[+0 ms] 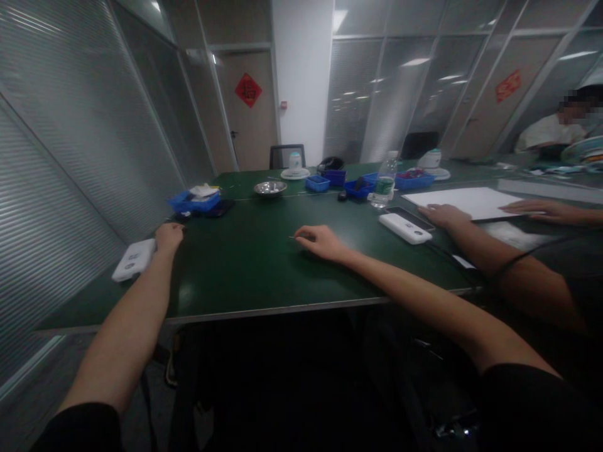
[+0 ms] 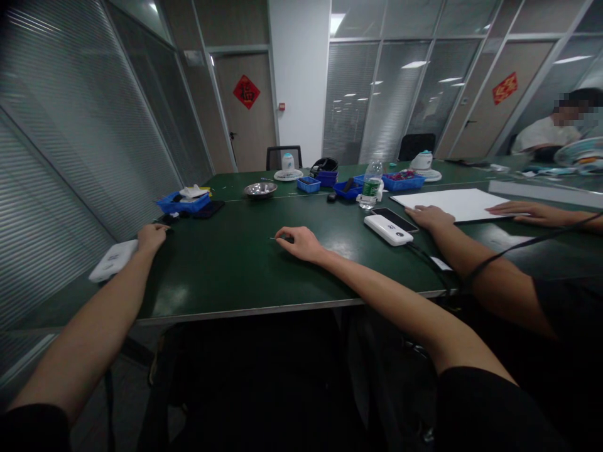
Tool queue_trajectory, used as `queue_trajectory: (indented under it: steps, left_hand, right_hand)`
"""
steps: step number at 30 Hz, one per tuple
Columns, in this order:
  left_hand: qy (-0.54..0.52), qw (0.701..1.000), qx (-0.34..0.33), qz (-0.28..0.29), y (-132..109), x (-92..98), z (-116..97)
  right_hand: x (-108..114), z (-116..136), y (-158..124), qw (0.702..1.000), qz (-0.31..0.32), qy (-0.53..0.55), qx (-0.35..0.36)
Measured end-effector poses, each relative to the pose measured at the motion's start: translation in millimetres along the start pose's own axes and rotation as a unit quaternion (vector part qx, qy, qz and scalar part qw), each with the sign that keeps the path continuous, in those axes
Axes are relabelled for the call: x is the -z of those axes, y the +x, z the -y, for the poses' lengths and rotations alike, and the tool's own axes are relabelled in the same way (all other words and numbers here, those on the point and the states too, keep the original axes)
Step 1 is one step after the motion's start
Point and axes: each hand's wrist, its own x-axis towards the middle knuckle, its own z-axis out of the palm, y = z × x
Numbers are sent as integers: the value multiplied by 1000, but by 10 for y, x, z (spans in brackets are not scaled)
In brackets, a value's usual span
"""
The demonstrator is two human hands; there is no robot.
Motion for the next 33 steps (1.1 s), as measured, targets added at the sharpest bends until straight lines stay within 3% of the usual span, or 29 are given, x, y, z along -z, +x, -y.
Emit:
queue_trajectory:
  steps: [6,12,17,23,33]
  left_hand:
    - [-4,1000,12,13,38,51,-32]
    - [11,1000,12,3,84,16,74]
    - [40,998,-37,-9,77,-16,139]
    - [137,986,-99,4,22,-30,7]
    - [10,1000,-4,12,10,72,1]
  right_hand:
    - [21,27,-8,1000,8,-2,1]
    - [7,7,-2,1000,14,-3,-1]
    - [6,4,-5,1000,11,-7,-3]
    - [-11,-6,1,1000,6,-7,-5]
    - [-28,-37,7,1000,9,-12,0]
